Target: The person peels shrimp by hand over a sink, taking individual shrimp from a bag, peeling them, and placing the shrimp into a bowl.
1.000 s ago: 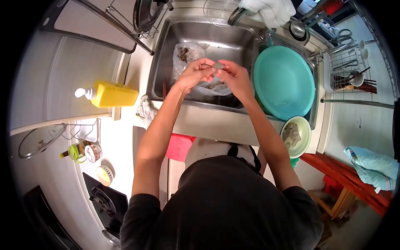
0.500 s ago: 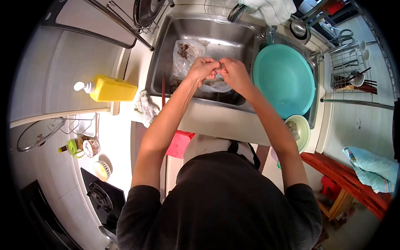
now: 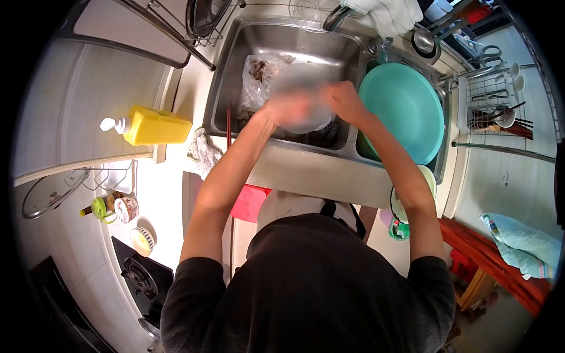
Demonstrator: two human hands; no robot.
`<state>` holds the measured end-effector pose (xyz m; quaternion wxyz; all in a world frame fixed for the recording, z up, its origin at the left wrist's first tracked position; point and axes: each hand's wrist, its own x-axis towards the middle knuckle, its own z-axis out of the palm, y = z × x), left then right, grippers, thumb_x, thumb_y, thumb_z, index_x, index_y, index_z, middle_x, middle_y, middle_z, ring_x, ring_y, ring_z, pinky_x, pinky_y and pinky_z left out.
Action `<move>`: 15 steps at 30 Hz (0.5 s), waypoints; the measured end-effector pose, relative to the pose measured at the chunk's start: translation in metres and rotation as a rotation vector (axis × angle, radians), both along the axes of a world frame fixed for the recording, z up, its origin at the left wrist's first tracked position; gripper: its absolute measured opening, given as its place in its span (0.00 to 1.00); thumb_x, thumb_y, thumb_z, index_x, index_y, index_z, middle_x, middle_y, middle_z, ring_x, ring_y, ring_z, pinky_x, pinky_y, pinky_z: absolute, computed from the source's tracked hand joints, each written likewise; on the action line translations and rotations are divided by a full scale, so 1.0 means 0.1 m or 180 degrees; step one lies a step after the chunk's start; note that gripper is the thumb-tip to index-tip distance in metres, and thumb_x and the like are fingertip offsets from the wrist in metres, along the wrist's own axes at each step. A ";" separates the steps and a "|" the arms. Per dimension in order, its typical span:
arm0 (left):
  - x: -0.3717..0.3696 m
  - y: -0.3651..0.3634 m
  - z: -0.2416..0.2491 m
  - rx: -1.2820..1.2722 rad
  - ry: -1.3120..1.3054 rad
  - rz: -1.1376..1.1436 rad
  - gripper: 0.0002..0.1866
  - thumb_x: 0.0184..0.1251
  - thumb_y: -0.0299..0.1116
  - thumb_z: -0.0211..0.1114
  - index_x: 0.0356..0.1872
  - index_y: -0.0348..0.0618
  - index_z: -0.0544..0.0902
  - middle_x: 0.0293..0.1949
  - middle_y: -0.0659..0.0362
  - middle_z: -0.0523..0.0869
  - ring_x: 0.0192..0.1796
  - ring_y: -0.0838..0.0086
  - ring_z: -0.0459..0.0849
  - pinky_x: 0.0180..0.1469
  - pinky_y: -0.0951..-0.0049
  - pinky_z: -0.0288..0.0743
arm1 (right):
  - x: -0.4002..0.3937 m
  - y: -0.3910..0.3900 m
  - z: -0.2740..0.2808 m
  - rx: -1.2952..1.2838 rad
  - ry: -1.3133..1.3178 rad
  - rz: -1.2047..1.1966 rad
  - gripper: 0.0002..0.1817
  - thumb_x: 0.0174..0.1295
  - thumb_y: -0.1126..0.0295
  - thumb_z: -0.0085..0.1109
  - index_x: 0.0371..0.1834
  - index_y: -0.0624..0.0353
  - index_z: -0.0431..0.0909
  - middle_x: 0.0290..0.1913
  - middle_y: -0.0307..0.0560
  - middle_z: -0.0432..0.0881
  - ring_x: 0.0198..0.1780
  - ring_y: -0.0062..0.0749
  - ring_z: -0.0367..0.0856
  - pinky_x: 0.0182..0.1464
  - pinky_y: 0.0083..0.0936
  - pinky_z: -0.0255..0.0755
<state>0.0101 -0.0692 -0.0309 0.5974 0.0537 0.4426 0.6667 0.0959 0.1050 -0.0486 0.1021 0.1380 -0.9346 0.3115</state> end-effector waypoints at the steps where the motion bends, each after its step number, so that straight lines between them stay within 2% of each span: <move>1: 0.00 -0.01 0.02 -0.0002 -0.0007 0.0006 0.05 0.58 0.29 0.65 0.32 0.40 0.79 0.23 0.62 0.80 0.22 0.83 0.77 0.27 0.81 0.77 | 0.00 0.01 0.11 -0.0469 -0.0626 -0.0418 0.11 0.50 0.80 0.48 0.36 0.61 0.77 0.31 0.54 0.80 0.32 0.44 0.79 0.34 0.33 0.73; 2: 0.01 -0.02 0.04 0.0023 0.0057 0.0060 0.05 0.58 0.28 0.65 0.34 0.40 0.79 0.25 0.61 0.81 0.24 0.82 0.78 0.29 0.80 0.78 | 0.00 0.02 0.17 -0.0940 -0.1250 -0.0838 0.13 0.50 0.79 0.47 0.37 0.60 0.79 0.30 0.53 0.81 0.31 0.41 0.80 0.34 0.31 0.73; 3: 0.00 -0.03 0.04 0.0046 0.0120 0.0112 0.06 0.58 0.26 0.65 0.35 0.39 0.79 0.26 0.60 0.82 0.27 0.81 0.80 0.31 0.80 0.79 | 0.00 0.04 0.15 -0.0947 -0.1255 -0.0838 0.13 0.50 0.79 0.47 0.37 0.60 0.79 0.30 0.53 0.81 0.31 0.41 0.80 0.34 0.31 0.73; 4: -0.02 -0.04 -0.02 0.0042 0.0117 0.0107 0.06 0.58 0.26 0.65 0.35 0.39 0.79 0.26 0.60 0.82 0.27 0.81 0.80 0.31 0.80 0.79 | 0.01 0.07 0.10 -0.1428 -0.1232 -0.1070 0.13 0.51 0.79 0.48 0.38 0.60 0.79 0.30 0.52 0.81 0.31 0.39 0.80 0.35 0.30 0.73; 5: -0.06 -0.05 -0.13 -0.0122 0.0391 0.0223 0.07 0.58 0.25 0.65 0.37 0.40 0.79 0.29 0.60 0.82 0.31 0.80 0.82 0.34 0.79 0.79 | 0.02 0.09 0.05 -0.1906 -0.1198 -0.1304 0.14 0.51 0.78 0.48 0.40 0.59 0.79 0.29 0.51 0.81 0.31 0.38 0.80 0.36 0.29 0.72; 6: -0.09 -0.06 -0.20 -0.0284 0.0666 0.0342 0.08 0.58 0.24 0.64 0.39 0.41 0.79 0.32 0.59 0.83 0.35 0.79 0.83 0.36 0.78 0.80 | 0.03 0.08 -0.05 -0.1904 -0.1195 -0.1309 0.14 0.51 0.78 0.48 0.40 0.59 0.79 0.29 0.51 0.81 0.31 0.38 0.80 0.36 0.29 0.72; 8: -0.09 -0.11 -0.15 -0.0317 0.0849 0.0412 0.09 0.58 0.24 0.64 0.40 0.42 0.79 0.34 0.59 0.84 0.37 0.78 0.83 0.38 0.79 0.80 | 0.07 0.03 -0.40 -0.1264 -0.0489 -0.1459 0.13 0.52 0.76 0.51 0.40 0.60 0.80 0.32 0.53 0.81 0.33 0.40 0.81 0.38 0.30 0.73; 9: -0.08 -0.12 -0.12 -0.0355 0.1033 0.0479 0.10 0.58 0.24 0.64 0.41 0.43 0.79 0.36 0.58 0.84 0.40 0.77 0.83 0.40 0.79 0.79 | 0.10 -0.01 -0.65 -0.1268 -0.0488 -0.1467 0.13 0.52 0.76 0.51 0.40 0.60 0.80 0.32 0.53 0.81 0.33 0.40 0.81 0.38 0.30 0.73; 11: -0.05 -0.14 -0.11 -0.0392 0.1069 0.0488 0.11 0.58 0.24 0.64 0.42 0.43 0.79 0.38 0.58 0.84 0.40 0.77 0.83 0.41 0.80 0.79 | 0.11 -0.10 -1.04 0.0011 0.0114 -0.0892 0.13 0.52 0.75 0.54 0.42 0.62 0.79 0.37 0.56 0.80 0.34 0.44 0.81 0.39 0.30 0.74; 12: -0.07 -0.15 -0.10 -0.0421 0.1110 0.0520 0.11 0.57 0.23 0.64 0.43 0.43 0.79 0.39 0.58 0.84 0.41 0.77 0.83 0.41 0.81 0.78 | 0.09 -0.12 -0.94 0.0007 0.0124 -0.0888 0.13 0.52 0.75 0.54 0.42 0.62 0.79 0.37 0.56 0.80 0.34 0.44 0.81 0.39 0.30 0.74; 14: -0.08 -0.19 -0.11 -0.0419 0.1089 0.0513 0.12 0.58 0.24 0.64 0.44 0.43 0.78 0.39 0.57 0.85 0.41 0.77 0.83 0.40 0.81 0.78 | 0.13 -0.19 -0.50 -0.0645 -0.0665 -0.1262 0.13 0.55 0.74 0.55 0.44 0.66 0.78 0.40 0.56 0.79 0.35 0.38 0.81 0.37 0.28 0.75; 15: -0.08 -0.19 -0.11 -0.0394 0.1077 0.0495 0.12 0.58 0.24 0.64 0.45 0.42 0.78 0.40 0.56 0.85 0.41 0.77 0.83 0.40 0.81 0.77 | 0.14 -0.24 -0.27 -0.0644 -0.0669 -0.1255 0.13 0.55 0.74 0.55 0.44 0.66 0.78 0.40 0.56 0.79 0.35 0.38 0.81 0.37 0.28 0.75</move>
